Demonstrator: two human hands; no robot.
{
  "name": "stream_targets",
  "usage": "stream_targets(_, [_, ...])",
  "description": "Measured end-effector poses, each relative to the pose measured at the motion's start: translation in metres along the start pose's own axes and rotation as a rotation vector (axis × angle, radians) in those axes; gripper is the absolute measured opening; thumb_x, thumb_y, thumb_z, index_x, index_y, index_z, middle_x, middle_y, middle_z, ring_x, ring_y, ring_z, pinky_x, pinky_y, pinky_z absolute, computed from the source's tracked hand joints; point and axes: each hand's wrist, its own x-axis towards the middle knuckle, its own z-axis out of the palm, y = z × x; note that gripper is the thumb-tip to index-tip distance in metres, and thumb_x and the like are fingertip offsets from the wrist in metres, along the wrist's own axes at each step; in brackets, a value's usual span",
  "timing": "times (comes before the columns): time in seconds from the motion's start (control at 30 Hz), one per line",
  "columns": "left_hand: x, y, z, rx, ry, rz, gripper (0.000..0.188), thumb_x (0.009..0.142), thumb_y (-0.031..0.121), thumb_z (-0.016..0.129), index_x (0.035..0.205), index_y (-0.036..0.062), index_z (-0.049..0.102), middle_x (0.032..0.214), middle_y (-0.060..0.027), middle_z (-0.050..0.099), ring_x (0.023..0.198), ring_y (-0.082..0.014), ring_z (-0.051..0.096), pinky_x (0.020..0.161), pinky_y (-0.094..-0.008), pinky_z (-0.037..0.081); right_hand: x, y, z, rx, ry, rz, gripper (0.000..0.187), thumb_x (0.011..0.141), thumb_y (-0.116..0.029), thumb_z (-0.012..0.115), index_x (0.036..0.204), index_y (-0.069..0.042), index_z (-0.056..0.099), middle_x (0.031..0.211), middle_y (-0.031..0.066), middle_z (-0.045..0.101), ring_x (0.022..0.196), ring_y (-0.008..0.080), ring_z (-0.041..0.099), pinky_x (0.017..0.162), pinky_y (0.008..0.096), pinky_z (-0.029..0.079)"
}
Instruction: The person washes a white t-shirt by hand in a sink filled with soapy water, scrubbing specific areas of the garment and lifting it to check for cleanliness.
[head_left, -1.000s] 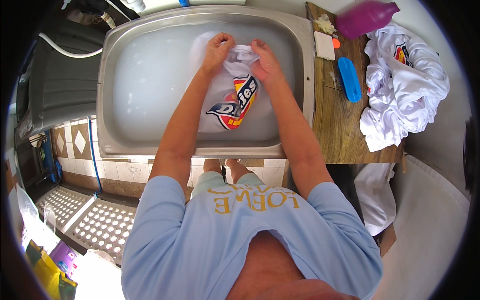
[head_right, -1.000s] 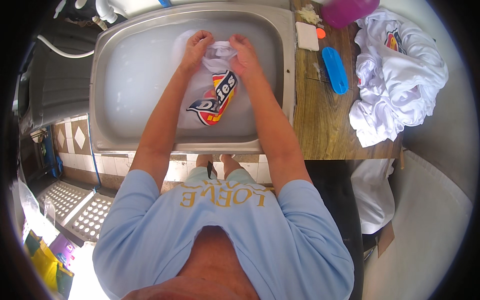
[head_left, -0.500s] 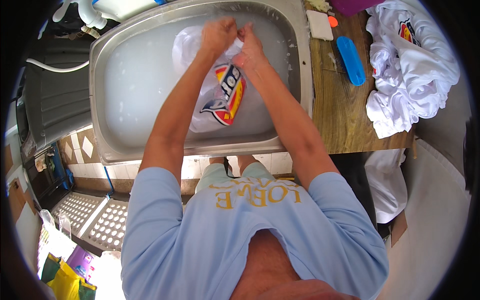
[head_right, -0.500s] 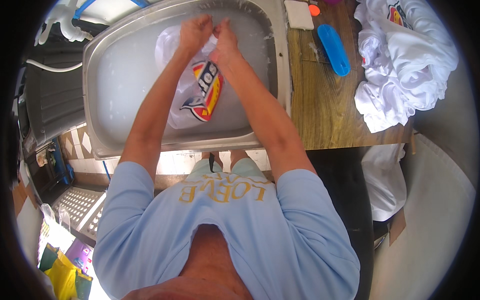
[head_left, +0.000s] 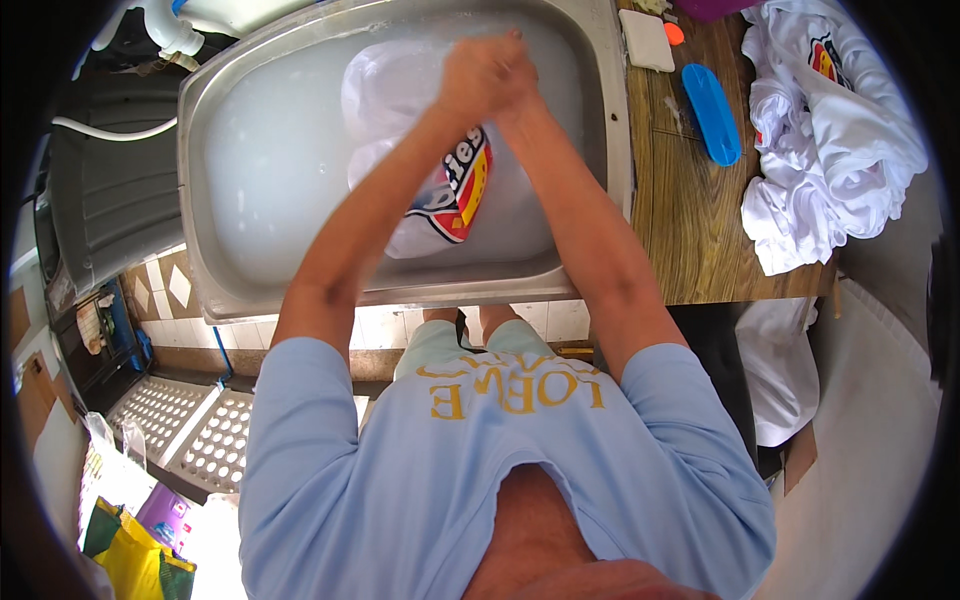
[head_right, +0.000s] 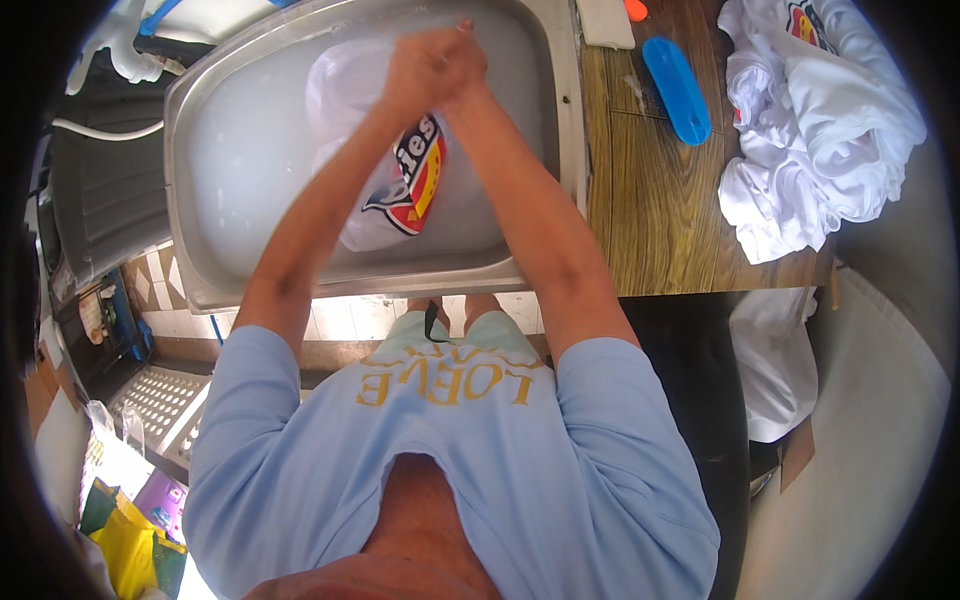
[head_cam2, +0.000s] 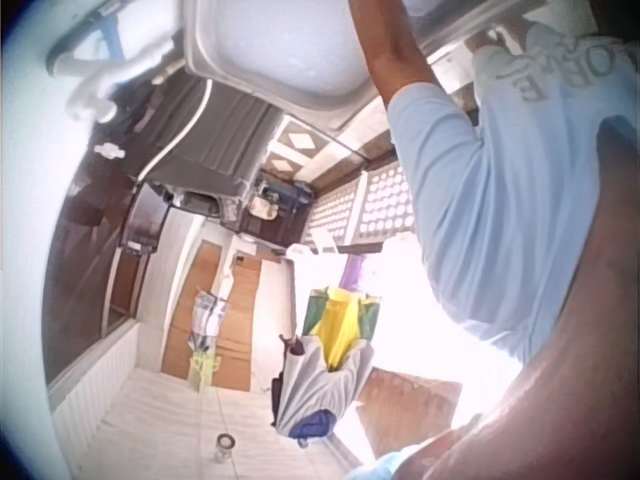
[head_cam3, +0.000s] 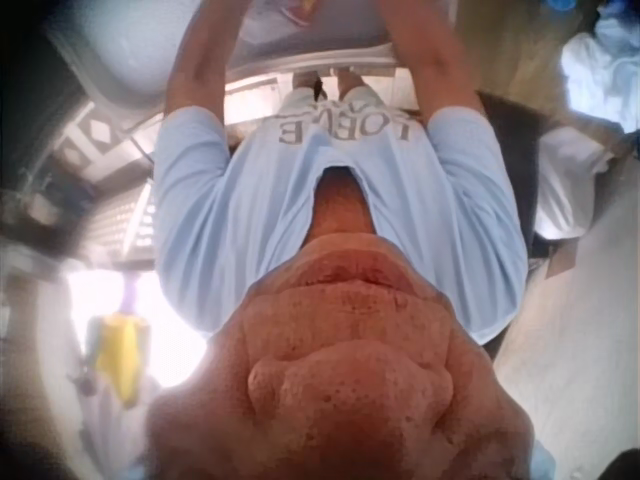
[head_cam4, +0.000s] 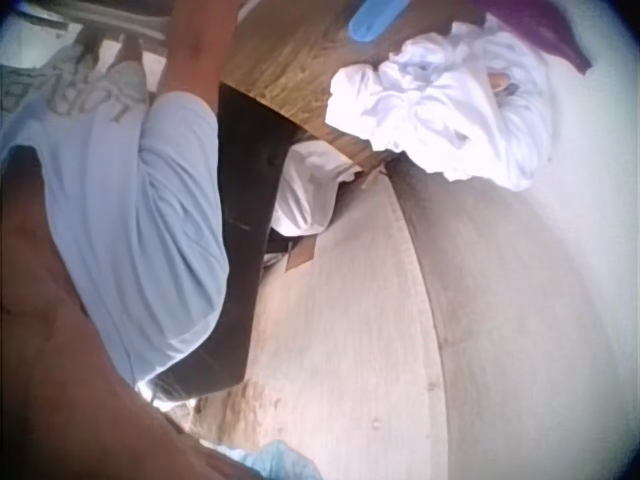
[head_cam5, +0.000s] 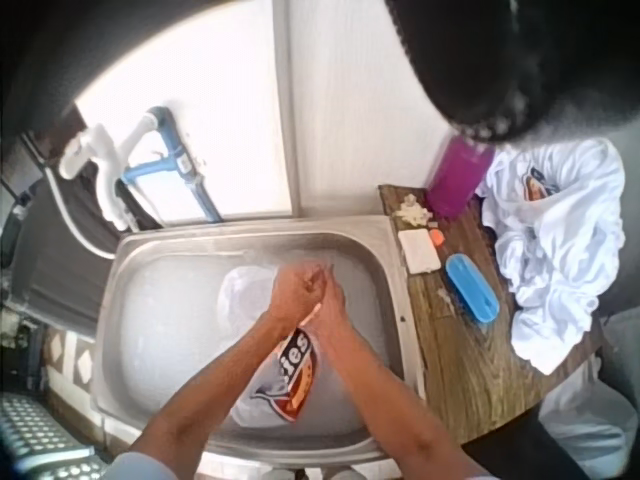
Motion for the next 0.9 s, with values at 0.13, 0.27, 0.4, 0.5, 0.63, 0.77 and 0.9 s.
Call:
stream_targets(0.13, [-0.016, -0.008, -0.005, -0.006, -0.043, -0.044, 0.016, 0.078, 0.022, 0.061, 0.067, 0.0097, 0.063, 0.063, -0.0114, 0.062, 0.062, -0.0341, 0.061, 0.054, -0.0401, 0.048, -0.020, -0.001, 0.055, -0.070, 0.421, 0.077, 0.040, 0.099, -0.048, 0.039, 0.080, -0.014, 0.047, 0.075, 0.0012, 0.050, 0.069, 0.0179, 0.049, 0.068, 0.0308, 0.045])
stream_targets(0.27, [-0.008, 0.015, -0.019, -0.033, -0.028, -0.071, 0.017, 0.079, 0.020, 0.062, 0.068, 0.0075, 0.063, 0.064, -0.0132, 0.062, 0.058, -0.0328, 0.060, 0.053, -0.0376, 0.048, -0.009, 0.009, 0.042, -0.176, 0.384, 0.018, 0.041, 0.099, -0.048, 0.041, 0.084, -0.011, 0.051, 0.074, 0.0029, 0.051, 0.073, 0.0193, 0.054, 0.070, 0.0346, 0.050])
stream_targets(0.4, [-0.017, 0.014, -0.004, -0.099, 0.103, 0.104, 0.019, 0.079, 0.019, 0.065, 0.066, 0.0061, 0.061, 0.061, -0.0152, 0.058, 0.053, -0.0330, 0.055, 0.051, -0.0371, 0.046, -0.005, 0.003, -0.008, 0.083, -0.038, 0.031, 0.040, 0.099, -0.046, 0.042, 0.078, -0.012, 0.048, 0.066, 0.0025, 0.044, 0.065, 0.0178, 0.047, 0.068, 0.0360, 0.049])
stream_targets(0.5, [-0.020, 0.002, -0.012, -0.102, 0.199, 0.086, 0.022, 0.080, 0.019, 0.066, 0.065, 0.0048, 0.058, 0.059, -0.0163, 0.056, 0.050, -0.0331, 0.052, 0.050, -0.0371, 0.044, -0.010, 0.002, 0.046, -0.166, 0.432, 0.088, 0.042, 0.098, -0.048, 0.040, 0.077, -0.012, 0.046, 0.059, 0.0005, 0.041, 0.054, 0.0156, 0.037, 0.054, 0.0341, 0.038])
stream_targets(0.63, [-0.020, 0.005, -0.035, -0.220, 0.053, -0.252, 0.046, 0.087, 0.033, 0.068, 0.063, -0.0012, 0.047, 0.053, -0.0028, 0.038, 0.056, -0.0092, 0.030, 0.047, -0.0296, 0.032, -0.006, -0.014, 0.039, -0.035, 0.365, -0.030, 0.044, 0.100, -0.046, 0.039, 0.074, -0.011, 0.042, 0.053, 0.0002, 0.031, 0.049, 0.0154, 0.028, 0.048, 0.0328, 0.032])
stream_targets(0.77, [-0.043, 0.001, -0.050, -0.198, -0.098, -0.247, 0.043, 0.086, 0.035, 0.068, 0.068, -0.0013, 0.054, 0.057, -0.0069, 0.049, 0.056, -0.0135, 0.040, 0.052, -0.0313, 0.038, 0.002, -0.013, 0.032, -0.216, 0.436, -0.110, 0.045, 0.098, -0.048, 0.041, 0.072, -0.011, 0.044, 0.052, 0.0000, 0.033, 0.046, 0.0160, 0.032, 0.045, 0.0320, 0.031])
stream_targets(0.9, [-0.054, -0.010, -0.055, 0.073, -0.216, -0.024, 0.036, 0.084, 0.035, 0.069, 0.077, -0.0001, 0.062, 0.073, -0.0141, 0.061, 0.067, -0.0246, 0.058, 0.063, -0.0371, 0.047, 0.014, -0.008, 0.018, -0.788, 0.429, -0.451, 0.043, 0.095, -0.044, 0.050, 0.072, -0.007, 0.050, 0.053, 0.0073, 0.045, 0.049, 0.0239, 0.044, 0.048, 0.0368, 0.037])
